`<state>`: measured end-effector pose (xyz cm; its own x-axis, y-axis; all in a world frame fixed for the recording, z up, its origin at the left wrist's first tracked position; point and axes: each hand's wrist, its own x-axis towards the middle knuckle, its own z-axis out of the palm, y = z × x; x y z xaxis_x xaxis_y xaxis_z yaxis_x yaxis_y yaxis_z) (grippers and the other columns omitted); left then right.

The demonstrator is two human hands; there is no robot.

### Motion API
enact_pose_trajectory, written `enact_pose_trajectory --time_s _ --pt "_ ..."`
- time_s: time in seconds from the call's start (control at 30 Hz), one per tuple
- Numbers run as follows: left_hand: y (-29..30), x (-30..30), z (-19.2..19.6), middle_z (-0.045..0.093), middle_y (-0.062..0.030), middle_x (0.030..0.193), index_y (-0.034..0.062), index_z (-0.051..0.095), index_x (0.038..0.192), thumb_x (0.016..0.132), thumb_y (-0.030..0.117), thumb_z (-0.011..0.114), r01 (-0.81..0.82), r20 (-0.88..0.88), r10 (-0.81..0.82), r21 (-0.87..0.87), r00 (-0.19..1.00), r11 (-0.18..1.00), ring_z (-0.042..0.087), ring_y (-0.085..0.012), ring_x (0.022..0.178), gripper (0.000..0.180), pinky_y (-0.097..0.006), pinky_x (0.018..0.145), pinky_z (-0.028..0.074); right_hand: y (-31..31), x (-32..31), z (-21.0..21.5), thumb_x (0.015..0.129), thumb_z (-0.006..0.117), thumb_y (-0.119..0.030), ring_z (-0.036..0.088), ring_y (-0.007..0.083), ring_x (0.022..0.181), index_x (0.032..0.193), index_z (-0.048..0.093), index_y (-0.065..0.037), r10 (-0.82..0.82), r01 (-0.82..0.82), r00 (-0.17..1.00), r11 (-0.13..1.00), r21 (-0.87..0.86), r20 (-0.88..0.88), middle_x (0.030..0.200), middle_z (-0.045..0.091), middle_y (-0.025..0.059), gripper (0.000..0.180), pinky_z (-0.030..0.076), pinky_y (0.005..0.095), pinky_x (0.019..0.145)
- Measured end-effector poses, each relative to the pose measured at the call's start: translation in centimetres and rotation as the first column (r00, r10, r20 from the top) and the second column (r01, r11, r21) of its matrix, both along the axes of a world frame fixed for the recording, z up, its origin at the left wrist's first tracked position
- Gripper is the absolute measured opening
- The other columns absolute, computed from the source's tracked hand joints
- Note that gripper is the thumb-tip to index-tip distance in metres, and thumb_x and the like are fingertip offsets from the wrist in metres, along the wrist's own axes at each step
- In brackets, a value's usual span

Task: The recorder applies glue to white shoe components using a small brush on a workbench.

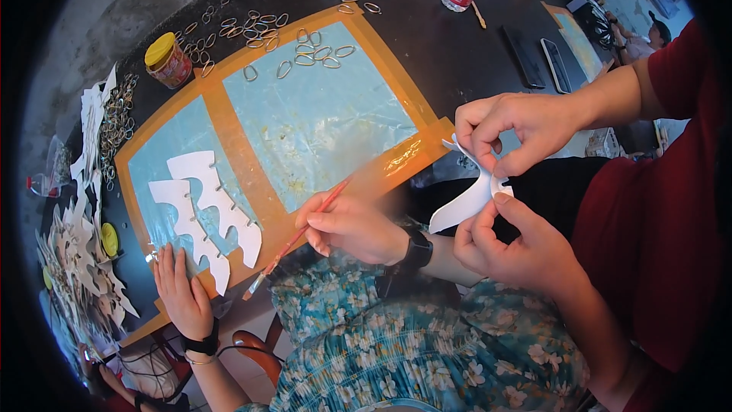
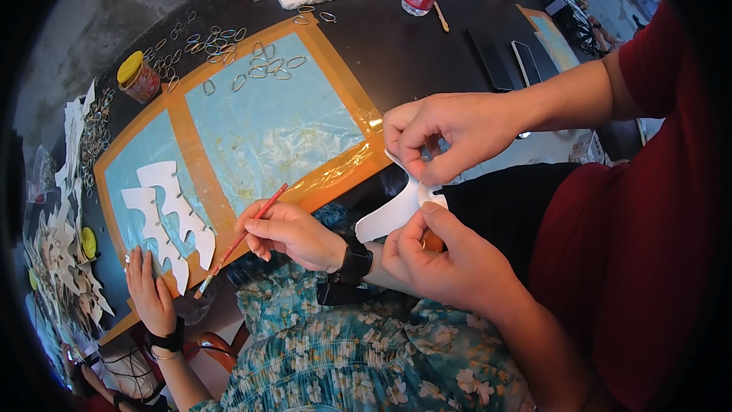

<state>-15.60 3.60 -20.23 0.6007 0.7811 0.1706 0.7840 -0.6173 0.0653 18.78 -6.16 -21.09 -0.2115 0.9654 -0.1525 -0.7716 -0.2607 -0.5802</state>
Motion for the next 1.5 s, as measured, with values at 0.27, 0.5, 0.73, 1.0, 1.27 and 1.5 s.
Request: enact_pose_trajectory --time_s 0.27,0.5,0.73,1.0,1.27,1.5 --pt "0.2 0.2 0.0 0.044 -0.0203 0.153 0.0005 0.051 0.142 0.096 0.01 0.044 0.02 0.013 -0.02 0.013 1.0 1.0 0.036 -0.0384 0.146 0.048 -0.051 0.121 0.022 -0.4 0.2 0.2 0.103 0.057 -0.019 0.058 0.0147 0.075 0.11 0.062 -0.004 -0.008 0.008 1.0 1.0 0.0 0.008 0.084 0.062 0.0037 0.018 0.046 0.027 0.068" --pt "0.0 -0.2 -0.1 0.045 -0.0202 0.152 0.0007 0.052 0.141 0.093 0.009 0.045 0.003 0.014 -0.003 0.017 1.0 1.0 0.037 -0.039 0.145 0.049 -0.052 0.121 0.023 -0.3 -0.2 0.0 0.104 0.056 -0.019 0.058 0.0133 0.075 0.111 0.061 -0.003 0.0 0.0 1.0 1.0 -0.004 0.01 0.084 0.061 0.0029 0.018 0.046 0.0255 0.068" --pt "0.1 -0.1 0.0 0.045 -0.0201 0.153 0.0009 0.051 0.142 0.095 0.01 0.044 0.004 0.003 -0.004 0.012 1.0 1.0 0.037 -0.0382 0.146 0.049 -0.051 0.122 0.022 -0.3 -0.2 -0.1 0.105 0.054 -0.018 0.057 0.0126 0.075 0.112 0.06 -0.003 0.001 -0.001 1.0 1.0 -0.013 0.006 0.085 0.06 0.0026 0.017 0.046 0.0243 0.068" --pt "0.1 0.1 0.0 0.045 -0.0201 0.152 0.0015 0.052 0.143 0.094 0.008 0.045 0.001 0.016 -0.001 0.007 1.0 1.0 0.037 -0.0381 0.145 0.049 -0.051 0.122 0.022 -0.1 -0.2 0.0 0.105 0.054 -0.018 0.057 0.0124 0.076 0.112 0.06 -0.003 0.011 -0.011 1.0 1.0 -0.003 0.001 0.085 0.06 0.0024 0.018 0.046 0.0244 0.068" --pt "0.3 0.2 0.1 0.045 -0.02 0.153 0.0018 0.052 0.143 0.094 0.008 0.045 0.013 0.019 -0.013 0.012 1.0 1.0 0.037 -0.038 0.145 0.049 -0.05 0.122 0.023 -0.2 -0.2 0.3 0.102 0.06 -0.019 0.059 0.0153 0.075 0.11 0.063 -0.004 -0.014 0.014 1.0 0.999 -0.035 -0.005 0.082 0.063 0.0046 0.018 0.046 0.0281 0.067" --pt "-0.1 0.0 0.0 0.047 -0.0209 0.15 0.0005 0.052 0.141 0.09 0.008 0.047 0.002 0.031 -0.002 0.008 1.0 1.0 0.038 -0.0401 0.144 0.051 -0.053 0.121 0.024 -0.1 -0.4 -0.4 0.105 0.054 -0.019 0.057 0.0117 0.075 0.111 0.06 -0.004 0.021 -0.021 1.0 1.0 0.004 0.005 0.084 0.061 0.0018 0.018 0.046 0.0249 0.068"
